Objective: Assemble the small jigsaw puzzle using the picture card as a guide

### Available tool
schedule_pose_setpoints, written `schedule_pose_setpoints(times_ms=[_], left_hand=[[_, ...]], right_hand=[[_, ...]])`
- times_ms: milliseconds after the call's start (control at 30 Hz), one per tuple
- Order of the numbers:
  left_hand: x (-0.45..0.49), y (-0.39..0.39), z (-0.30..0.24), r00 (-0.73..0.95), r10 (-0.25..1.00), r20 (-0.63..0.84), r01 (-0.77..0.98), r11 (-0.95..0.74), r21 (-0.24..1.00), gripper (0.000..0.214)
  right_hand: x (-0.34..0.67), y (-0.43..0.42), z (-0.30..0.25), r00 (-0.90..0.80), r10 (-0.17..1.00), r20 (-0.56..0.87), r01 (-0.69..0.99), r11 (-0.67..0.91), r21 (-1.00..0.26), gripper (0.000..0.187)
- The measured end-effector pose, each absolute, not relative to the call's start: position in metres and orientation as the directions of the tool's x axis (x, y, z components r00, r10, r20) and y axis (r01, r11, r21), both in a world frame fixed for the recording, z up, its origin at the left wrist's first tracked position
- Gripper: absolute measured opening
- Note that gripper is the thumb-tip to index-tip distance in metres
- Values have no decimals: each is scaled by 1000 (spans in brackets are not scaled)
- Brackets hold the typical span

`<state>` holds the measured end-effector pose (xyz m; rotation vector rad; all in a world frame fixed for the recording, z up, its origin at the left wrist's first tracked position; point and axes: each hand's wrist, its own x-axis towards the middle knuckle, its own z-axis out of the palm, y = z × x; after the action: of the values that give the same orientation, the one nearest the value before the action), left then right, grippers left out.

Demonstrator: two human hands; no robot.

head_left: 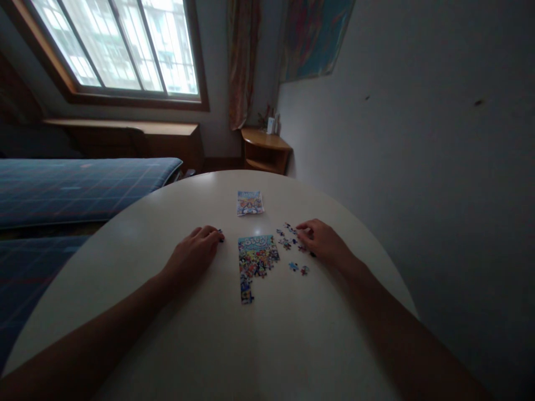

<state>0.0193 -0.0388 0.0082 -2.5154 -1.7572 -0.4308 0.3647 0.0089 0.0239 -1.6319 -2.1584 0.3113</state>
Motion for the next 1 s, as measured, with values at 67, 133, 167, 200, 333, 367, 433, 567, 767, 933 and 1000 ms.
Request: schedule_pose_setpoints(times_ms=[67, 133, 167, 200, 333, 367, 433, 567, 767, 933, 1000], left_hand=[[20, -39, 9, 318, 915, 248, 927, -355, 119, 29], [19, -39, 8, 318, 914, 251, 928, -355, 116, 29], [19, -39, 8, 320, 913, 254, 927, -358, 116, 29], [19, -39, 8, 322, 911, 257, 925, -360, 118, 29], [19, -38, 8, 330, 908, 260, 921, -370, 124, 31], [19, -38, 8, 330, 909, 256, 921, -369, 124, 32], [20, -39, 9, 324, 915, 242, 924, -360, 126, 32], [20, -39, 10, 313, 921, 234, 929, -348, 127, 32], [18, -38, 7, 311, 920, 239, 931, -346, 119, 32], [19, -39, 8, 316, 917, 242, 925, -354, 135, 31], [20, -39, 9, 319, 914, 251, 922, -360, 143, 32]], right_hand=[[365, 8, 24, -236, 951, 199, 859, 300, -415, 18], [364, 8, 25, -242, 948, 206, 858, 308, -412, 18], [364, 8, 25, -243, 948, 205, 858, 309, -411, 18], [364, 7, 25, -242, 949, 204, 858, 307, -411, 18], [364, 7, 26, -224, 956, 191, 861, 286, -420, 19], [364, 7, 26, -221, 956, 192, 861, 284, -421, 19], [362, 6, 26, -216, 957, 194, 865, 280, -416, 18], [357, 7, 25, -190, 954, 231, 889, 267, -372, 19], [352, 14, 18, -179, 957, 227, 883, 258, -393, 13], [356, 14, 21, -212, 963, 166, 847, 266, -461, 11], [356, 12, 23, -226, 963, 145, 827, 268, -495, 11]])
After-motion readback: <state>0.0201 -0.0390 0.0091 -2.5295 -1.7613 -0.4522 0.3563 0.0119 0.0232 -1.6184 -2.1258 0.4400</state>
